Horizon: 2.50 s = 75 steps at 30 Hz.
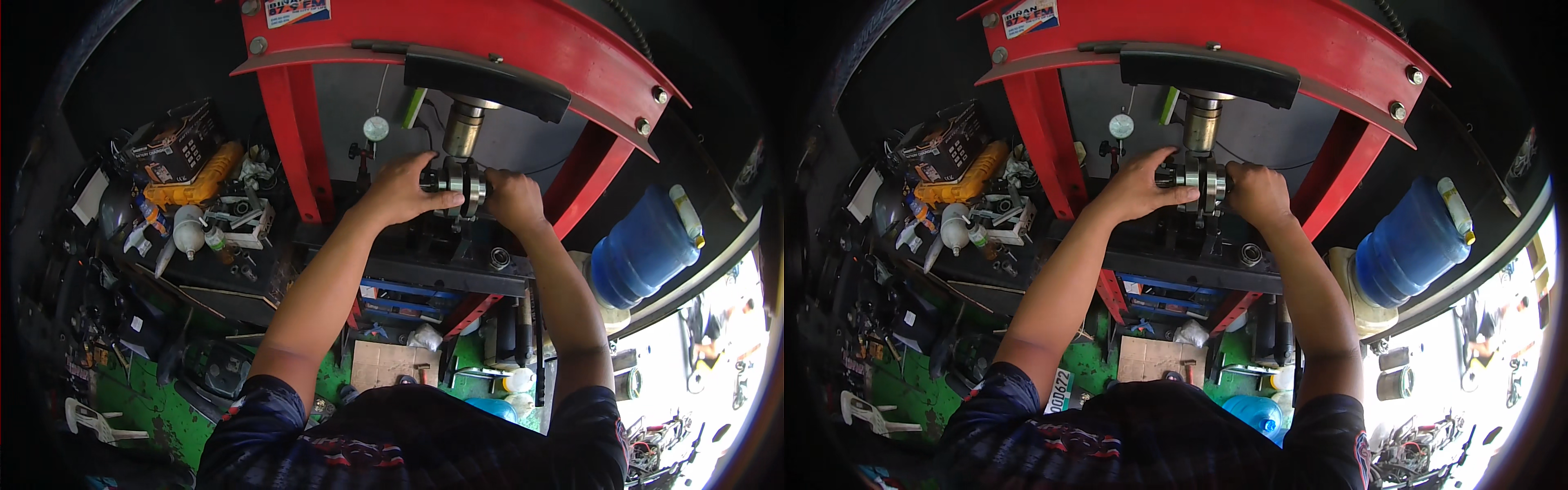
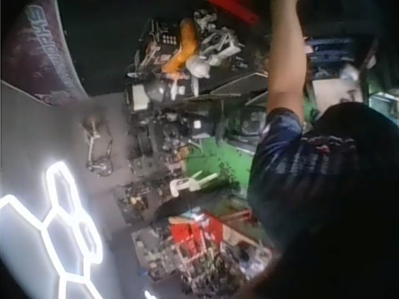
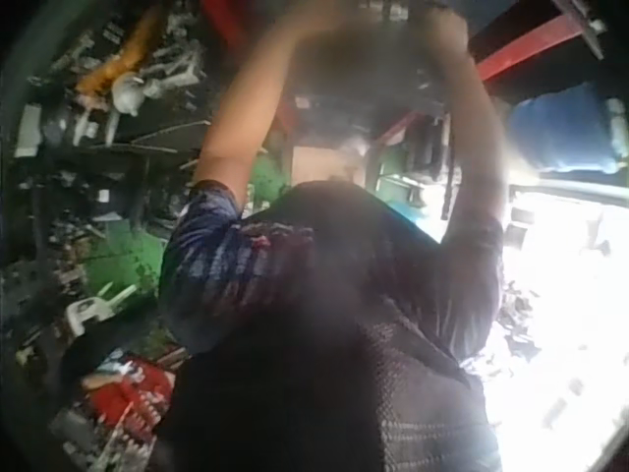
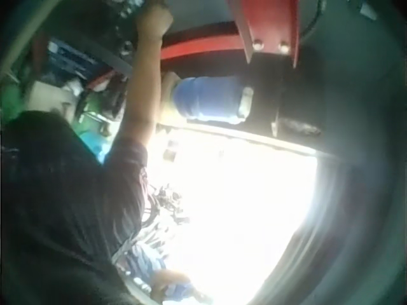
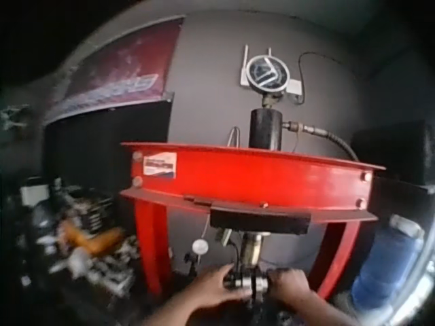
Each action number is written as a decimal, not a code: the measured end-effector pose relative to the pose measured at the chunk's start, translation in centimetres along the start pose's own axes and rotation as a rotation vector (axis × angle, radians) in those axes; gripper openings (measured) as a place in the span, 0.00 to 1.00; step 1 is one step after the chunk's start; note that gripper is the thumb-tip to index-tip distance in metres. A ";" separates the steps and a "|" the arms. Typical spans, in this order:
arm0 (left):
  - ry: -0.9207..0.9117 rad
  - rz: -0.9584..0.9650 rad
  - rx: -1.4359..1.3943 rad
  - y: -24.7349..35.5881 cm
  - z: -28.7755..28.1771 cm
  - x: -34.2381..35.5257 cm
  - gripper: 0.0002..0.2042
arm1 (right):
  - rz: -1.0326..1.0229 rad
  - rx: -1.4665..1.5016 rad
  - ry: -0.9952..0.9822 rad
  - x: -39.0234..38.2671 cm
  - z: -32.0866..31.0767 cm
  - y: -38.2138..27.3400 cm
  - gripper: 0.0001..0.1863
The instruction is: The person measures a cylindrical mechanical component with a caliper and a ruler, then places it on a hydraulic press. They repeatedly measure the part and adjust its position on the press, using the press handle to apply pressure.
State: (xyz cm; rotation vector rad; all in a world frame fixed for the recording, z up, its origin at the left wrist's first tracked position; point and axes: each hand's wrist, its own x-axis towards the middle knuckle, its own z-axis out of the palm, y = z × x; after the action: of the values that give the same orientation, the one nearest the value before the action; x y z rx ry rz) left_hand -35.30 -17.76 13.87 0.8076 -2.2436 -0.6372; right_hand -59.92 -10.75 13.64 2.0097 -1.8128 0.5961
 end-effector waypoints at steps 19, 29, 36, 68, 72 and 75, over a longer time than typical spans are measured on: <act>-0.217 -0.051 -0.230 -1.0 2.2 3.4 0.48 | -0.260 0.134 0.332 -4.3 -7.1 3.0 0.14; -0.225 -0.108 -0.312 0.8 1.8 2.9 0.51 | 0.804 0.653 0.700 -15.7 -4.8 20.4 0.18; -0.194 -0.147 -0.118 0.1 1.1 2.6 0.54 | 1.114 0.610 -0.236 -16.8 22.4 35.6 0.37; -0.217 -0.327 -0.387 0.8 1.8 2.7 0.62 | 1.158 1.851 0.290 -18.6 40.9 42.1 0.18; -0.208 -0.312 -0.460 0.9 1.6 2.5 0.56 | 1.100 1.555 0.477 -19.1 34.3 40.3 0.11; -0.198 -0.199 -0.439 0.0 2.0 2.8 0.53 | 0.987 1.385 0.703 -20.7 27.0 39.2 0.05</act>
State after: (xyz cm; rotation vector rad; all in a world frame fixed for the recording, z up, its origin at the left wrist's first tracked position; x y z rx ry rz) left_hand -38.35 -19.28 13.71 0.7713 -2.0879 -1.2998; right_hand -98.84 -11.94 -20.67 0.7407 -1.8637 2.9473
